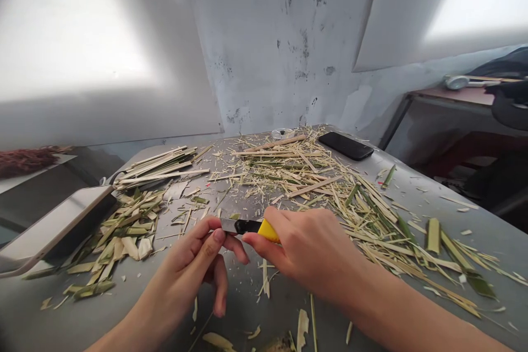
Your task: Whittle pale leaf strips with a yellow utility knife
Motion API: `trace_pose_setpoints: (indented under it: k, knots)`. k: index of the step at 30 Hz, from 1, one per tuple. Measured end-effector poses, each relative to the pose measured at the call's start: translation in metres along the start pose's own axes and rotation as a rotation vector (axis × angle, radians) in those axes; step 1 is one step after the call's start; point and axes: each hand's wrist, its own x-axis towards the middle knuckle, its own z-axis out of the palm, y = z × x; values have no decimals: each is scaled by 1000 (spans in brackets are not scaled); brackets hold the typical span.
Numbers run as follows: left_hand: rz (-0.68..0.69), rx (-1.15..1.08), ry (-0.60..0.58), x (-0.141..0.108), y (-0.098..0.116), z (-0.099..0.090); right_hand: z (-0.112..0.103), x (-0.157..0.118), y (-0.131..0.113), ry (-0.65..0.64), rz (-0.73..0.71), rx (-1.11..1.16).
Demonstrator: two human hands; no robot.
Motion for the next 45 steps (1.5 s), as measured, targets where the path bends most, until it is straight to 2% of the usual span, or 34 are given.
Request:
trace_pose_setpoints:
  k: [2,5,7,8,10,12,15,19,23,26,28,30,33,36,39,42,45]
  knots:
    - [12,38,17,-4,1,3,1,2,8,-11,33,-67]
    - [-9,39,-21,-12,2,9,-5,8,34,-68,236,-285]
    - [-37,23,-47,-15,1,12,-13,11,48,-38,359,-352]
    - [-39,20,-42,-15,1,12,-17,12,50,4,375,-318]
    - [-14,22,0,-12,-1,10,-21,12,44,49,309,-152]
    - [13,29,46,-8,-2,8,-19,11,29,24,178,13]
    - [17,40,80,-4,-3,6,-9,6,8,-30,47,90]
    - [23,60,78,-4,-2,7,0,1,-3,-32,19,75]
    - [29,83,91,-6,-1,7,3,3,2,-86,35,49]
    - [32,64,50,-11,-1,9,-2,11,27,-143,214,-170]
    - [8,17,-35,-14,-2,11,-12,15,51,-103,452,-365]
    - [-13,-19,-96,-16,-4,12,-24,18,68,-28,533,-438]
    - [1,-46,-79,-14,-8,12,-33,19,66,77,465,-278]
    - [16,-73,-37,-7,-10,10,-25,16,39,50,235,-15]
    - [30,-55,11,-3,-11,8,-11,10,11,19,34,33]
    - [54,12,52,-3,-11,6,1,5,-2,19,-17,11]
    - [78,100,87,-9,-13,7,5,6,5,-29,30,-76]
